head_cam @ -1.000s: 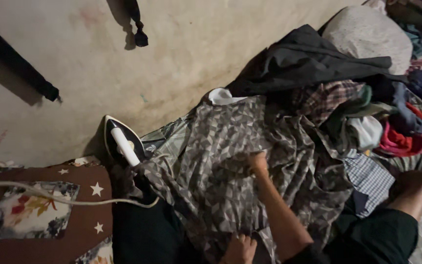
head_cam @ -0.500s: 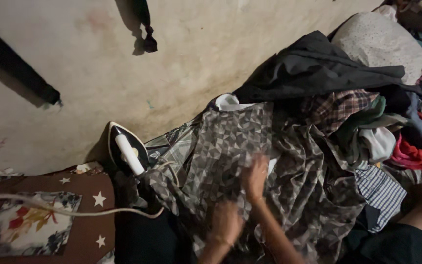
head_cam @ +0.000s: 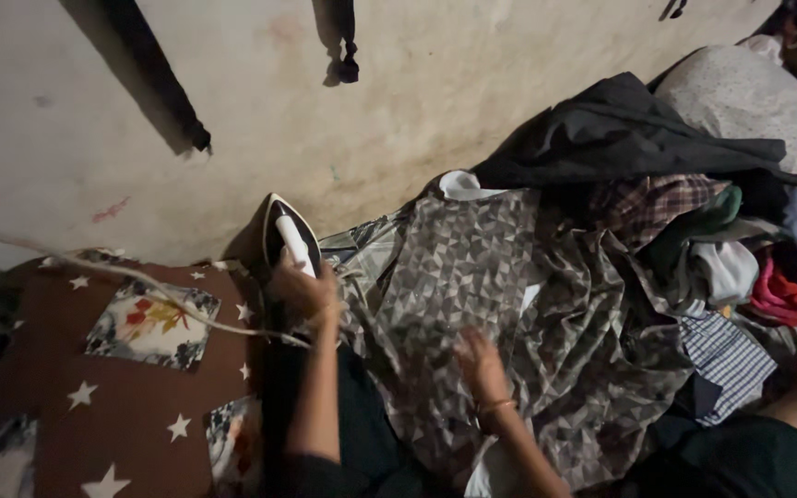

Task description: The person irons a patterned shirt on a bed using an electric iron. They repeatedly smooth the fabric, adjust the shirt's position, and iron different sections of the garment.

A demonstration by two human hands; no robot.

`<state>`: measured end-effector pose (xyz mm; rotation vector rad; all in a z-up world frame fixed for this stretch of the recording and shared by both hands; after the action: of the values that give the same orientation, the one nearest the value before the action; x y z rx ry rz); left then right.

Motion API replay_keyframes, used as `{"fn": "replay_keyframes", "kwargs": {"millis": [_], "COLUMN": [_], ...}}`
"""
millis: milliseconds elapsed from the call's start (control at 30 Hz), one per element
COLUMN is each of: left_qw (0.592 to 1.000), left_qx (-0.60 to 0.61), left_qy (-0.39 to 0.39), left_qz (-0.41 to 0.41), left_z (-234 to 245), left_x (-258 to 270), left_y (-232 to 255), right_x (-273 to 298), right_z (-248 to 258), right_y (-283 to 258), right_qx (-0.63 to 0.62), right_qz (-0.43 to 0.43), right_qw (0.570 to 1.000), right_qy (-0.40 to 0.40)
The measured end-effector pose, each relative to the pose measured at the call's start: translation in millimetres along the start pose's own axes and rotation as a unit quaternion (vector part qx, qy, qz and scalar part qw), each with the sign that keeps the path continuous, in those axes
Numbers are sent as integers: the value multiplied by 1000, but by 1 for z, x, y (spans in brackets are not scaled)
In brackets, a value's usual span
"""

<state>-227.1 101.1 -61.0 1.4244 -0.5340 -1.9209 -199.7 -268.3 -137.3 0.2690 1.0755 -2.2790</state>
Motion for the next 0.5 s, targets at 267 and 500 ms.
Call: {"fn": "replay_keyframes", "kwargs": {"millis": [267, 500], "left_qw": [925, 973], "left_qx": [249, 139], "left_qy": [-214, -184], "left_qz": [191, -15], "left_z": [-57, 36], "left_x": [-51, -68], "left_y": [-67, 35], "right_x": [44, 69], "right_z": [-64, -97], "right_y": [-102, -81], "right_qx": [7, 59], "right_qz": [39, 66], "right_qw": [953, 920], "right_qy": [-302, -381]}}
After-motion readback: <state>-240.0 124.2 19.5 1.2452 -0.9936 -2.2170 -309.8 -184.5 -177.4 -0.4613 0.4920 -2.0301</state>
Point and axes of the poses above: each hand's wrist, its own x-axis away from the middle knuckle, its own z-axis out of the back of the hand, y = z × x, the point moved 2 cm from there along -x, towards the middle knuckle, and after that the axes turned 1 degree about x, right-handed, at the moved point
